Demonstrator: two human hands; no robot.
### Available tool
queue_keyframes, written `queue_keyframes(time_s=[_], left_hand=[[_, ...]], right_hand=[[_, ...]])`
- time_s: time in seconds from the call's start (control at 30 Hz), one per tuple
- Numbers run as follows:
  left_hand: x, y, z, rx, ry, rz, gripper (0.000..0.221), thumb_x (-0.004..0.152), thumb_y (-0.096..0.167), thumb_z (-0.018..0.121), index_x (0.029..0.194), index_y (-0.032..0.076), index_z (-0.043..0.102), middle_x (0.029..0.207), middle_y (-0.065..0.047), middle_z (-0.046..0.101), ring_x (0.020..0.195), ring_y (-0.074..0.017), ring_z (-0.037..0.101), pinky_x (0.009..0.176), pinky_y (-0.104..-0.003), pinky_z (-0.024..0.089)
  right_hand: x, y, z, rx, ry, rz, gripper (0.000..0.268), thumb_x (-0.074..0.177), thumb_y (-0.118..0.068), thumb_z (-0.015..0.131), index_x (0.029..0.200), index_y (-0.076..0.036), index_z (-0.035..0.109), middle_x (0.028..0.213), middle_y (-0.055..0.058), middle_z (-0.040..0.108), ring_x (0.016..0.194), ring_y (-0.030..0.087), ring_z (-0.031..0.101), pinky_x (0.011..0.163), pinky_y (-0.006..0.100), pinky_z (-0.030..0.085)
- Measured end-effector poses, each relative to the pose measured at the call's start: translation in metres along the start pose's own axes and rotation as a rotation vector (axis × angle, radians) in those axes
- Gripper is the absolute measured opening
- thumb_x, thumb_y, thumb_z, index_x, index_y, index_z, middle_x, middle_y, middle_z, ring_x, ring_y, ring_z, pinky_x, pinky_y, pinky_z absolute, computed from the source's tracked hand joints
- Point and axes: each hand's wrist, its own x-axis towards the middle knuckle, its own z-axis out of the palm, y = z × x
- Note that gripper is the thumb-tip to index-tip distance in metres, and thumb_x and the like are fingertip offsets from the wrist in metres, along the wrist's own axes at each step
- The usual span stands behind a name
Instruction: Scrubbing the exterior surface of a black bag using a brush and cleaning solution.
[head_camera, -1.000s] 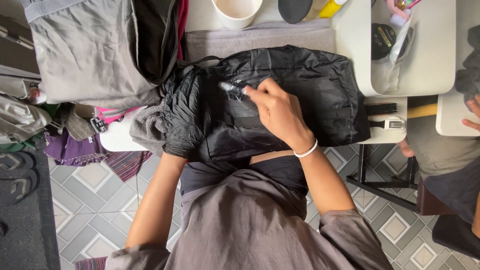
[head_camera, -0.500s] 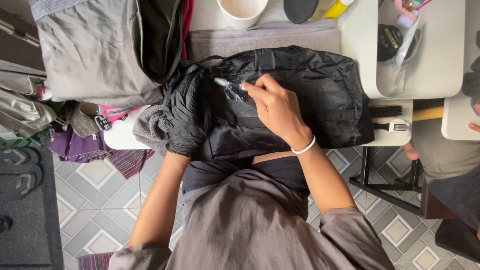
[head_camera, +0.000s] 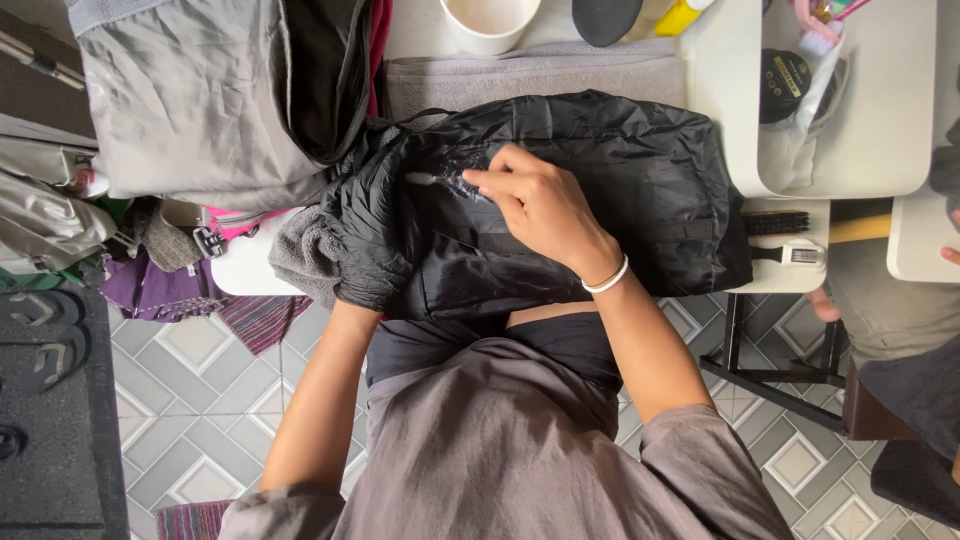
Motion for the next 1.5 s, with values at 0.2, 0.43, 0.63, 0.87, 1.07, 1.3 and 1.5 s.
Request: queue_keyframes(time_s=[0.2, 0.43, 0.63, 0.87, 1.07, 1.3, 1.5], left_hand=[[0.000, 0.000, 0.002, 0.015, 0.020, 0.017, 0.092, 0.080, 0.065, 0.076, 0.152, 0.018, 0.045, 0.148, -0.021, 0.046, 0.141, -0.0407, 0.042, 0.116, -0.063, 0.030], [-0.001, 0.000, 0.004, 0.034, 0.048, 0.030, 0.089, 0.081, 0.065, 0.075, 0.152, 0.018, 0.046, 0.147, -0.021, 0.047, 0.140, -0.0406, 0.043, 0.116, -0.064, 0.030], [0.001, -0.001, 0.003, 0.053, 0.077, 0.044, 0.087, 0.082, 0.065, 0.074, 0.151, 0.018, 0.047, 0.146, -0.021, 0.048, 0.140, -0.0405, 0.044, 0.115, -0.064, 0.030], [-0.001, -0.002, 0.003, 0.076, 0.106, 0.056, 0.085, 0.083, 0.064, 0.073, 0.151, 0.019, 0.049, 0.145, -0.020, 0.049, 0.139, -0.0403, 0.044, 0.115, -0.065, 0.030], [0.067, 0.069, -0.025, 0.091, 0.130, 0.065, 0.083, 0.084, 0.064, 0.072, 0.150, 0.019, 0.050, 0.145, -0.020, 0.049, 0.139, -0.0402, 0.045, 0.115, -0.066, 0.030], [0.070, 0.073, -0.023, 0.107, 0.156, 0.085, 0.081, 0.085, 0.064, 0.071, 0.149, 0.019, 0.051, 0.144, -0.019, 0.051, 0.138, -0.0401, 0.046, 0.114, -0.067, 0.030], [0.068, 0.070, -0.020, 0.125, 0.178, 0.094, 0.079, 0.087, 0.063, 0.070, 0.149, 0.019, 0.052, 0.143, -0.019, 0.051, 0.137, -0.0400, 0.046, 0.114, -0.068, 0.030]], right_hand=[[0.002, 0.001, 0.001, 0.028, -0.013, 0.016, 0.026, 0.103, -0.006, 0.060, 0.118, -0.015, 0.079, 0.091, 0.005, 0.067, 0.071, 0.027, 0.071, 0.062, 0.034, 0.056], [0.005, -0.001, 0.000, -0.056, 0.021, 0.001, 0.027, 0.103, -0.009, 0.062, 0.120, -0.020, 0.079, 0.091, 0.004, 0.065, 0.075, 0.028, 0.072, 0.063, 0.037, 0.058], [0.008, 0.007, 0.003, -0.059, 0.002, 0.022, 0.029, 0.104, -0.012, 0.060, 0.124, -0.025, 0.077, 0.093, 0.001, 0.065, 0.077, 0.025, 0.071, 0.066, 0.034, 0.057], [0.010, 0.004, -0.013, -0.080, -0.059, 0.041, 0.029, 0.102, -0.010, 0.063, 0.122, -0.024, 0.078, 0.092, 0.005, 0.067, 0.075, 0.029, 0.070, 0.065, 0.038, 0.056], [0.006, -0.013, -0.029, -0.104, -0.106, 0.084, 0.026, 0.100, -0.011, 0.062, 0.116, -0.022, 0.080, 0.092, 0.006, 0.068, 0.077, 0.033, 0.069, 0.066, 0.042, 0.057], [-0.004, -0.007, -0.030, -0.034, -0.141, 0.126, 0.028, 0.102, -0.008, 0.060, 0.120, -0.018, 0.079, 0.093, 0.004, 0.068, 0.072, 0.023, 0.067, 0.065, 0.034, 0.055], [-0.017, -0.024, -0.041, -0.110, -0.170, 0.188, 0.027, 0.100, -0.010, 0.061, 0.117, -0.018, 0.080, 0.089, 0.003, 0.067, 0.072, 0.027, 0.067, 0.063, 0.038, 0.054]])
